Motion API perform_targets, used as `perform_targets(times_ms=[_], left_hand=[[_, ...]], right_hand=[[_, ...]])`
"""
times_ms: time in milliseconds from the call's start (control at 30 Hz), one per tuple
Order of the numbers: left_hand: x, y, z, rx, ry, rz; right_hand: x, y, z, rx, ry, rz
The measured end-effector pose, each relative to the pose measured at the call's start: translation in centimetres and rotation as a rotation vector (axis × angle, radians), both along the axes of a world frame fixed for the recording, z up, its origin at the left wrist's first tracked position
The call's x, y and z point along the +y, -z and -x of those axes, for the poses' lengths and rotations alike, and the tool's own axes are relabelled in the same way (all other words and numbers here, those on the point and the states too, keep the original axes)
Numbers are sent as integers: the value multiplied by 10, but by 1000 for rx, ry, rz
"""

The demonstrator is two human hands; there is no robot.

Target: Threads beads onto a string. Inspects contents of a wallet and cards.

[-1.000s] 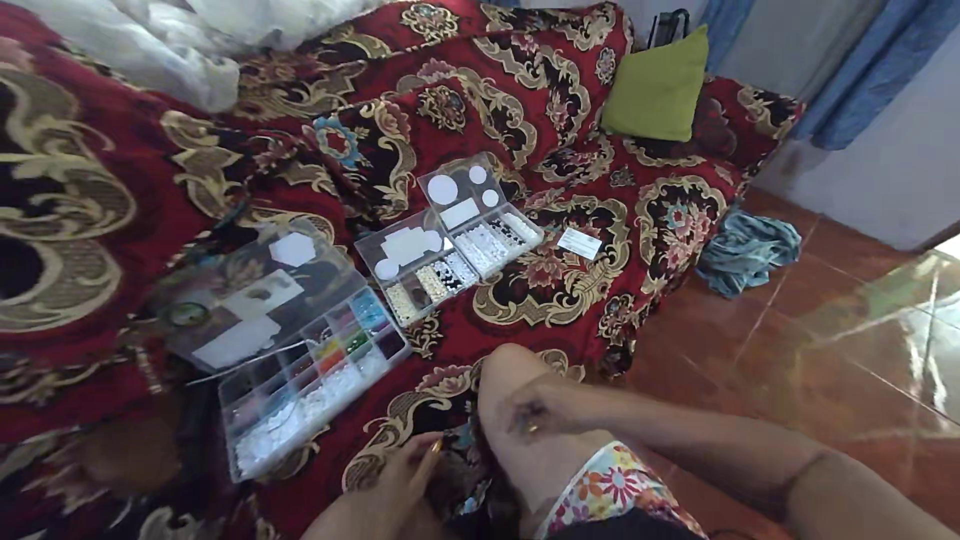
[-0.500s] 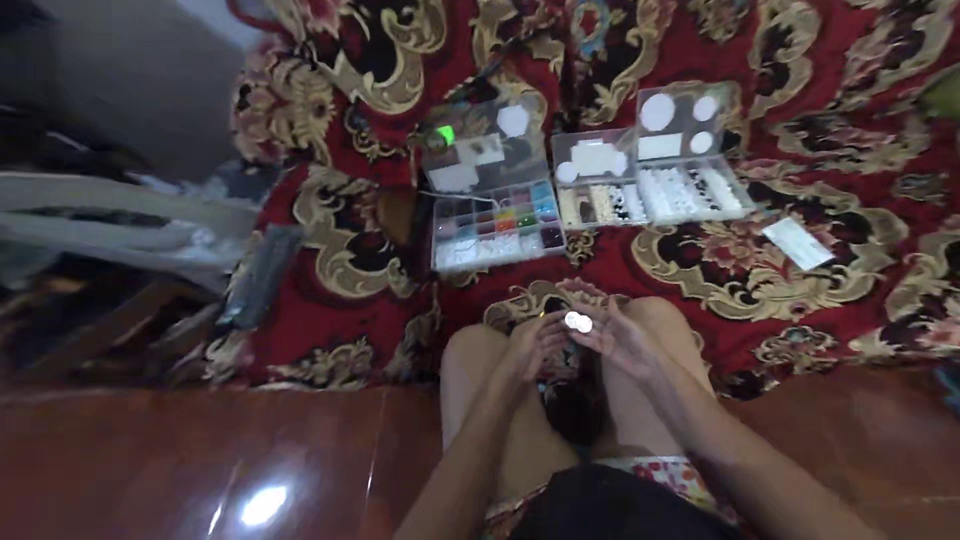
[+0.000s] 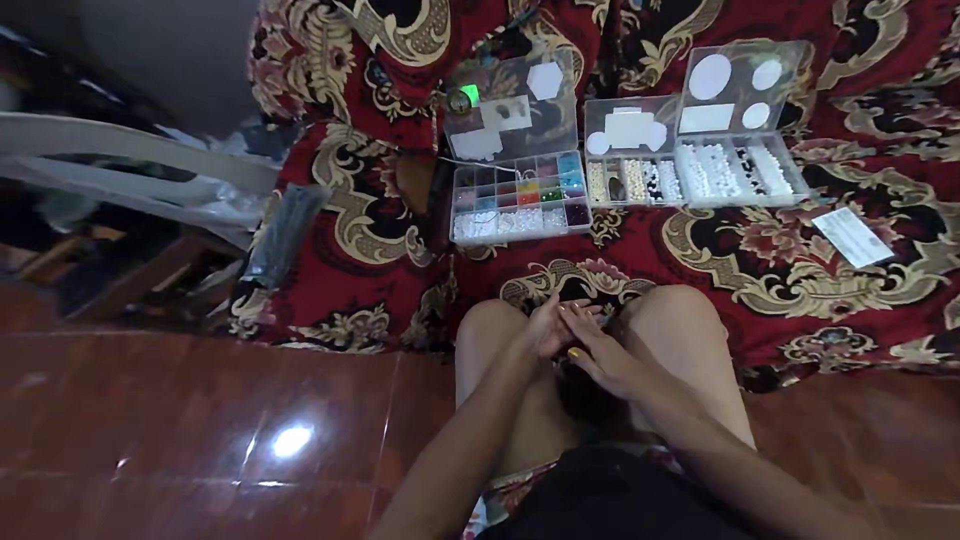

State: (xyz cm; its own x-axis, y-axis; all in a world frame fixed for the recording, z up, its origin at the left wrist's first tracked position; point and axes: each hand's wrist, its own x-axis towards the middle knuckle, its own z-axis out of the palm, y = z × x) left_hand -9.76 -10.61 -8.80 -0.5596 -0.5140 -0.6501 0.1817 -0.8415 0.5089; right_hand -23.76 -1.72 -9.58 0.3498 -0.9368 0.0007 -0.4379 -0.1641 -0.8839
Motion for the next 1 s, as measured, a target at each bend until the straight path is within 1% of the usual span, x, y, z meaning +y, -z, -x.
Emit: perform_targets(times_ms=[67, 100, 167, 200, 300, 367, 433, 467, 533, 633, 733, 767, 800, 867, 933, 1000], left_hand=[[0, -5, 1, 19, -15, 2], [0, -4, 1, 62, -7, 15], [-4, 2, -3, 144, 39, 37], [-3, 2, -4, 133, 40, 46], [-1, -1, -4, 60, 41, 133], [-2, -1, 2, 10, 35, 154], [-4, -1, 9, -48, 8, 135], [-4, 0, 10, -60, 3, 137], [-5, 0, 11, -79, -2, 136], [-6, 2, 13, -97, 5, 136], [-7, 4, 15, -134, 23, 142], [-7, 4, 14, -146, 36, 157], [-6, 5, 14, -149, 37, 163], [-7, 8, 12, -136, 29, 154], [-7, 11, 10, -134, 50, 155], [-8, 13, 8, -145, 87, 178]], right_hand=[[-1, -4, 11, -51, 140, 122], [-2, -9, 23, -37, 234, 210], [-2, -25, 59, 74, 419, 309], [-1, -32, 81, 151, 527, 321], [-2, -18, 163, 345, 840, 359], [4, -10, 224, 467, 1006, 278], [12, -5, 280, 591, 1137, 150], [16, -9, 301, 618, 1186, 56], [19, -12, 337, 613, 1256, -48], [16, 3, 378, 575, 1264, -119], [7, 16, 388, 558, 1239, -239], [5, 18, 383, 544, 1254, -260], [2, 19, 378, 511, 1312, -241], [2, 17, 365, 335, 1484, -179], [8, 12, 347, 129, 1654, -42], [11, 6, 323, -46, 1734, 94]])
